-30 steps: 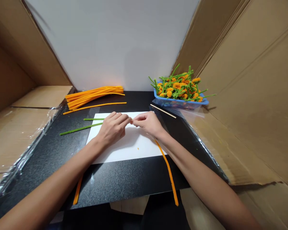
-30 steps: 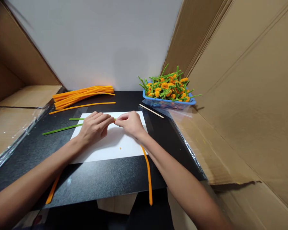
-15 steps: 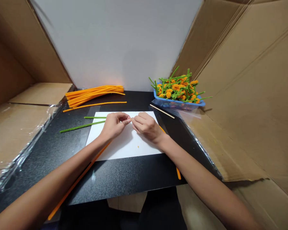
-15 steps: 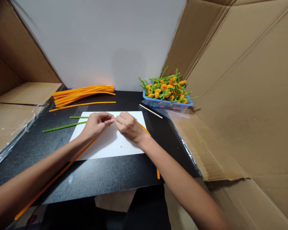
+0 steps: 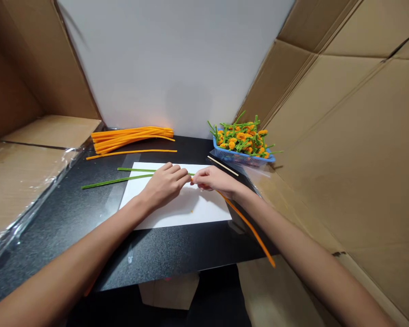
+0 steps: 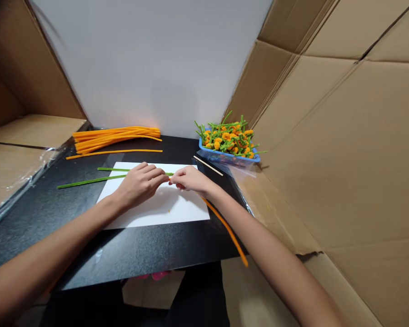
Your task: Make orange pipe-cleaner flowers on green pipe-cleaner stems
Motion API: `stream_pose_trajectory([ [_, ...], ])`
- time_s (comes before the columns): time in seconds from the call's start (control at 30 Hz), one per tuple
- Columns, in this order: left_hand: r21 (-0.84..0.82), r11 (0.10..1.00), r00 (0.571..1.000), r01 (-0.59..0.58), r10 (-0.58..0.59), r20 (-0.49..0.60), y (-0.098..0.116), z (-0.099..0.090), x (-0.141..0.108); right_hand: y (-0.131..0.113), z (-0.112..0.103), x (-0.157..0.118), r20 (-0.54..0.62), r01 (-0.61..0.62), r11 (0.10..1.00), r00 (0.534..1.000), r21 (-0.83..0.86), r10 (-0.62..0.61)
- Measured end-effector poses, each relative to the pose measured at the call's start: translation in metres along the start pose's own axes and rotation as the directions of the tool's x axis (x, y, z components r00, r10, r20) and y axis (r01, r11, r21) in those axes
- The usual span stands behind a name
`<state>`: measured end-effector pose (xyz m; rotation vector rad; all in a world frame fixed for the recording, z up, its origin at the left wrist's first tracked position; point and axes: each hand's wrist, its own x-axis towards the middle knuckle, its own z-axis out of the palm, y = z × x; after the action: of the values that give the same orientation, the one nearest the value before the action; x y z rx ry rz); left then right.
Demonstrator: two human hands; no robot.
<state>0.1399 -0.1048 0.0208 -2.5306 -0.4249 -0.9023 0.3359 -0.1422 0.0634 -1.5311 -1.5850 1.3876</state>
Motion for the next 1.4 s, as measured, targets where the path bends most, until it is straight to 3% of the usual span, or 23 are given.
stream_pose_trajectory([
  [0.13, -0.006, 1.000, 1.000, -0.027, 0.027, 0.001, -0.003, 0.002, -0.002, -0.004, -0.005, 0.002, 0.110, -0.125, 0.986, 0.988, 0.108, 0.113],
  [0.33, -0.024, 0.999, 0.995, -0.035, 0.037, 0.091, -0.001, 0.002, 0.000, -0.005, -0.009, 0.003, 0.180, -0.181, 0.974, 0.971, 0.139, 0.155],
  [0.47, -0.026, 1.000, 0.995, -0.018, 0.020, 0.095, 0.003, 0.002, 0.001, -0.007, -0.012, 0.001, 0.228, -0.212, 0.961, 0.959, 0.178, 0.169],
  [0.63, -0.114, 0.993, 0.997, -0.034, 0.041, 0.062, 0.006, 0.002, 0.001, -0.008, -0.016, -0.002, 0.359, -0.321, 0.925, 0.904, 0.206, 0.234],
  [0.77, -0.313, 0.950, 0.995, 0.021, 0.009, 0.095, 0.010, 0.002, 0.000, -0.003, -0.013, -0.005, 0.290, -0.332, 0.927, 0.917, 0.176, 0.274],
  [0.87, -0.431, 0.893, 0.987, 0.127, -0.071, 0.144, 0.014, 0.004, -0.001, 0.001, -0.011, -0.008, 0.232, -0.321, 0.930, 0.933, 0.181, 0.277],
  [1.13, -0.526, 0.805, 0.960, 0.275, -0.199, 0.197, 0.020, 0.010, -0.003, 0.004, -0.011, -0.010, 0.316, -0.331, 0.907, 0.917, 0.261, 0.243],
  [1.3, -0.639, 0.655, 0.914, 0.403, -0.326, 0.242, 0.025, 0.010, 0.001, 0.006, -0.003, -0.010, 0.151, -0.201, 0.961, 0.973, 0.188, 0.174],
  [1.4, -0.672, 0.544, 0.857, 0.502, -0.419, 0.302, 0.029, 0.010, 0.005, 0.009, 0.000, -0.012, 0.088, -0.101, 0.988, 0.992, 0.120, 0.090],
])
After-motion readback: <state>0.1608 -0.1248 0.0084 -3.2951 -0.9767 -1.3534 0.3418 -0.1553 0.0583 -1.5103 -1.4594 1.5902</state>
